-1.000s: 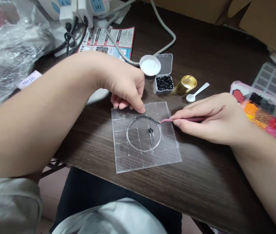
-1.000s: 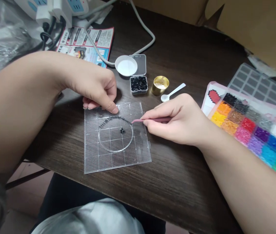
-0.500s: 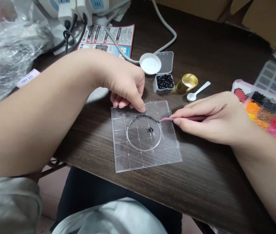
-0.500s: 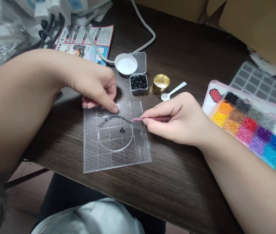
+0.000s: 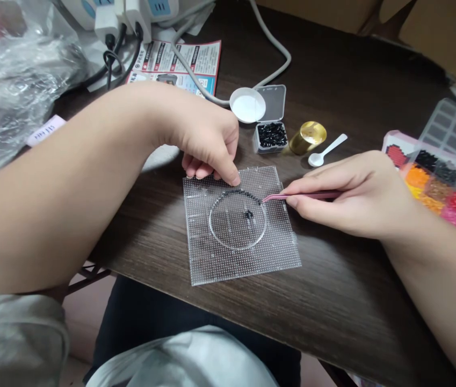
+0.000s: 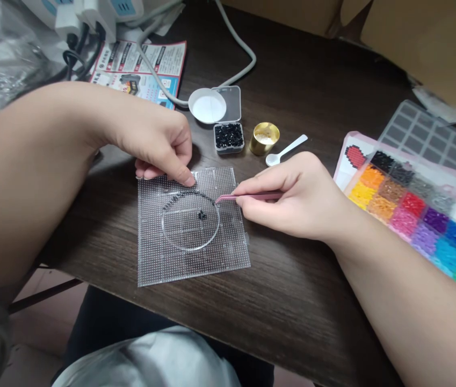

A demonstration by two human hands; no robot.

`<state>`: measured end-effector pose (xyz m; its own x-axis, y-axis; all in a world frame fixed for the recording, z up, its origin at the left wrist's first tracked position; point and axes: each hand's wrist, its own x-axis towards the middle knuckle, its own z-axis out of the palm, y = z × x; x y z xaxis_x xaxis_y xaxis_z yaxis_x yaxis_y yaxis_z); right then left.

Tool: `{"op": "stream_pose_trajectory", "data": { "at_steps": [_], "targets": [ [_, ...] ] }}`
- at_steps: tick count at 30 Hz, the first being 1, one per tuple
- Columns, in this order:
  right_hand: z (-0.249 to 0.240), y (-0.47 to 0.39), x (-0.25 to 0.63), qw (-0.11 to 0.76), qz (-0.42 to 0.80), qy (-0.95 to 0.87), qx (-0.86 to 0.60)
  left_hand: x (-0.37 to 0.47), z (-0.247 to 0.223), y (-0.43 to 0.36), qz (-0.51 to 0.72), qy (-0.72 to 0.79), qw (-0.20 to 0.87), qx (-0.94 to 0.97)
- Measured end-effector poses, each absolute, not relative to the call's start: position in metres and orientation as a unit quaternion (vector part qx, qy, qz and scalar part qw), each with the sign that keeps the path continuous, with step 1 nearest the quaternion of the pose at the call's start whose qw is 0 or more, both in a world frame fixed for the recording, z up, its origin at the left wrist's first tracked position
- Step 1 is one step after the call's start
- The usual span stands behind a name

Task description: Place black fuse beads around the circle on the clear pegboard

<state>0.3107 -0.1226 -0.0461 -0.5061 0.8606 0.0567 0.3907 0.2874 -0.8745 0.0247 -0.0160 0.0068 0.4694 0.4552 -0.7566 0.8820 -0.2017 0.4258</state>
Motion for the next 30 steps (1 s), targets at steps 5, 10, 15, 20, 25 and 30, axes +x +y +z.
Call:
{"op": "stream_pose_trajectory", "data": {
  "at_steps": [5,10,15,20,25,30],
  "targets": [
    [-0.0442,-0.1237,0.3104,0.281,0.418,-0.756,-0.419,0.0246,0.0061,-0.0154,-0.242,0.457,0.427,0.741],
    [-0.0439,-0.1234,0.3078,0.286,0.418,-0.757,-0.413,0.0216,0.0029,-0.0162,-0.229,0.443,0.433,0.751],
    [-0.0469,-0.1233,0.3064,0.288,0.401,-0.775,-0.393,0.0201,0.0055,-0.0185,-0.225,0.438,0.44,0.751],
    [-0.0475,-0.1238,0.3072,0.287,0.395,-0.777,-0.397,0.0224,0.005,-0.0162,-0.238,0.448,0.428,0.748],
    [-0.0475,-0.1224,0.3096,0.298,0.392,-0.772,-0.401,0.0233,0.0043,-0.0166,-0.241,0.442,0.43,0.749],
    [-0.0479,-0.1215,0.3109,0.294,0.397,-0.772,-0.4,0.022,0.0089,-0.0188,-0.225,0.442,0.429,0.755]
  ]
}}
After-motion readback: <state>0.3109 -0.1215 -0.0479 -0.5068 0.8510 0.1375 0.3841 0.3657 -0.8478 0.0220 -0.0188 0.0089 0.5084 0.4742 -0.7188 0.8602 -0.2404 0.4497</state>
